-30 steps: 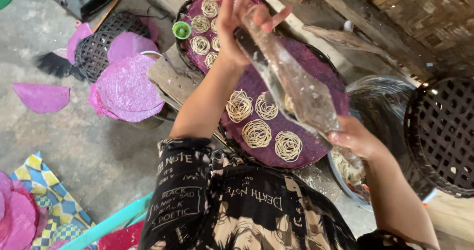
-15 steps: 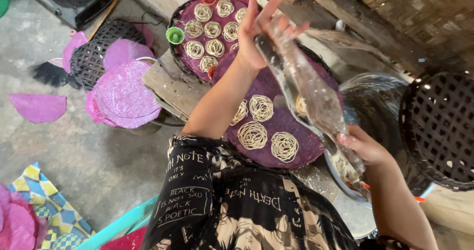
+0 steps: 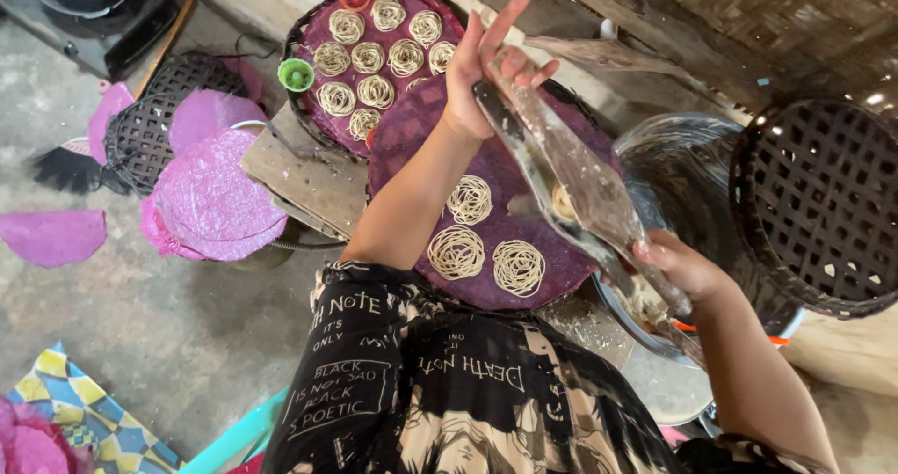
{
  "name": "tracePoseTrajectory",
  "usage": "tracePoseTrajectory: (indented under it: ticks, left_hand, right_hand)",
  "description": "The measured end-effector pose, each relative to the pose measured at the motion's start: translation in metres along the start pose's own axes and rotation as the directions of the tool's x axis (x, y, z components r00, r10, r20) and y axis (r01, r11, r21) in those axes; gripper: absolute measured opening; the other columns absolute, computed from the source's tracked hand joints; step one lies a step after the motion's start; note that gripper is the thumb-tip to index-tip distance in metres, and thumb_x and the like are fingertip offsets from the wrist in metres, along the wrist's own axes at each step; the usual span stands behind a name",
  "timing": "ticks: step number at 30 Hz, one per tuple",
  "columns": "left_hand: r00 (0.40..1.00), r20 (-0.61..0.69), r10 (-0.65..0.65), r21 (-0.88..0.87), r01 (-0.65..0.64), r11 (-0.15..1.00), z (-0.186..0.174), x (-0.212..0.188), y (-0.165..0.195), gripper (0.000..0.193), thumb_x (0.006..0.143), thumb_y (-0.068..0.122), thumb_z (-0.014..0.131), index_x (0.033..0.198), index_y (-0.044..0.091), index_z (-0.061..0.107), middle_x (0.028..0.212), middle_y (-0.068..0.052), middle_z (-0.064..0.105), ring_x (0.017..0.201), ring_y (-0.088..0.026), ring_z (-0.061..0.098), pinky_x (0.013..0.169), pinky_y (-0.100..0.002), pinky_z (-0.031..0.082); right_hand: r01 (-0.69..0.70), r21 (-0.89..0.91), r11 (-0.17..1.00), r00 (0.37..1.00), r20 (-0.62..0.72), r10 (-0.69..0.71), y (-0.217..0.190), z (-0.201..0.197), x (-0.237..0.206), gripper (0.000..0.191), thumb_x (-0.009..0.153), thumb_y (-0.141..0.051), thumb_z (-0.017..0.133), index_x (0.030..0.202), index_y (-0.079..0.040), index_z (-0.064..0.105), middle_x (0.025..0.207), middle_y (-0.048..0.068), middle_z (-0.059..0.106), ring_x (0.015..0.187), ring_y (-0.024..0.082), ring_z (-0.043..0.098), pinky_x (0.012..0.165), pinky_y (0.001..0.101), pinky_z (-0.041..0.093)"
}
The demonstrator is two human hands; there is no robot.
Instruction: The person presses dough through a manual noodle press, extruding noodle strands onto a round tray in nest shapes. They reload dough into the press, press more noodle nests, place small colored cups on the tray, and move filled trays aside to continue pressing.
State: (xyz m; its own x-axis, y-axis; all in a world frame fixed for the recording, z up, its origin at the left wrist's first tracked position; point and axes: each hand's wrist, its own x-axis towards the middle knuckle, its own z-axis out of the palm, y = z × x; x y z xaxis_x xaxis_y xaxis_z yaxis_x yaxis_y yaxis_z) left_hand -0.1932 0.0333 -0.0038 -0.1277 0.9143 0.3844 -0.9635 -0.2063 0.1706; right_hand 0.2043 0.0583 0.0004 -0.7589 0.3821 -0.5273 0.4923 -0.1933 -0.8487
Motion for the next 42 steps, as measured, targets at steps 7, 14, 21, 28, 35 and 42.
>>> tracePoseTrajectory:
  ticks: [7,14,21,28,35,42]
  left_hand:
    - [0.997,0.077,0.033,0.032,-0.036,0.999,0.017,0.011,-0.006,0.069,0.107,0.062,0.040,0.156,0.014,0.041,0.066,0.001,0.054,0.068,-0.020,0.061,0.118,-0.056,0.040]
    - [0.994,0.104,0.022,0.068,-0.030,0.997,0.037,-0.007,0.005,0.071,0.106,0.064,0.036,0.158,0.015,0.037,0.068,-0.002,0.057,0.064,-0.020,0.061,0.118,-0.052,0.038]
    - [0.992,0.119,0.035,-0.031,-0.031,0.999,0.037,0.004,0.000,0.071,0.109,0.062,0.031,0.158,0.011,0.037,0.063,0.000,0.052,0.062,-0.019,0.057,0.117,-0.052,0.039]
    - [0.995,0.099,0.011,0.110,-0.022,0.994,0.032,-0.023,0.022,0.071,0.110,0.063,0.033,0.160,0.014,0.039,0.063,-0.001,0.056,0.062,-0.019,0.060,0.117,-0.051,0.040]
    - [0.996,-0.047,-0.073,0.072,0.076,0.994,0.013,-0.031,-0.017,0.069,0.107,0.061,0.034,0.159,0.015,0.039,0.064,0.000,0.050,0.065,-0.021,0.056,0.121,-0.055,0.039]
    - [0.983,0.156,-0.096,-0.056,0.106,0.993,0.041,0.039,-0.037,0.061,0.105,0.063,0.039,0.142,0.015,0.048,0.070,-0.004,0.048,0.072,-0.027,0.055,0.116,-0.052,0.040]
  right_hand:
    - [0.024,-0.125,0.992,0.992,-0.117,-0.038,-0.027,-0.008,-0.025,0.091,0.070,-0.070,0.070,0.117,0.007,0.073,0.098,0.020,0.077,0.083,0.030,0.072,0.073,0.0401,0.057]
    - [0.035,-0.188,0.982,0.996,-0.080,-0.050,0.000,0.000,-0.026,0.087,0.069,-0.070,0.069,0.111,0.005,0.077,0.093,0.016,0.081,0.081,0.027,0.075,0.072,0.0374,0.059]
    - [0.019,-0.295,0.955,0.973,-0.214,-0.085,-0.002,-0.018,-0.022,0.066,0.076,-0.052,0.075,0.108,0.005,0.077,0.086,0.013,0.075,0.079,0.021,0.066,0.070,0.0362,0.053]
    - [0.155,-0.168,0.973,0.983,-0.069,-0.169,0.016,0.017,-0.003,0.061,0.079,-0.052,0.076,0.103,0.004,0.078,0.088,0.011,0.077,0.081,0.017,0.069,0.075,0.0335,0.054]
    - [-0.088,-0.083,0.993,0.980,-0.184,0.071,0.043,0.011,-0.027,0.065,0.081,-0.050,0.074,0.118,0.004,0.073,0.098,0.016,0.077,0.086,0.025,0.065,0.074,0.0439,0.049]
    - [0.238,-0.028,0.971,0.967,-0.087,-0.240,0.020,-0.001,-0.070,0.075,0.094,-0.061,0.055,0.133,0.003,0.062,0.121,0.016,0.073,0.116,0.023,0.067,0.100,0.0369,0.052]
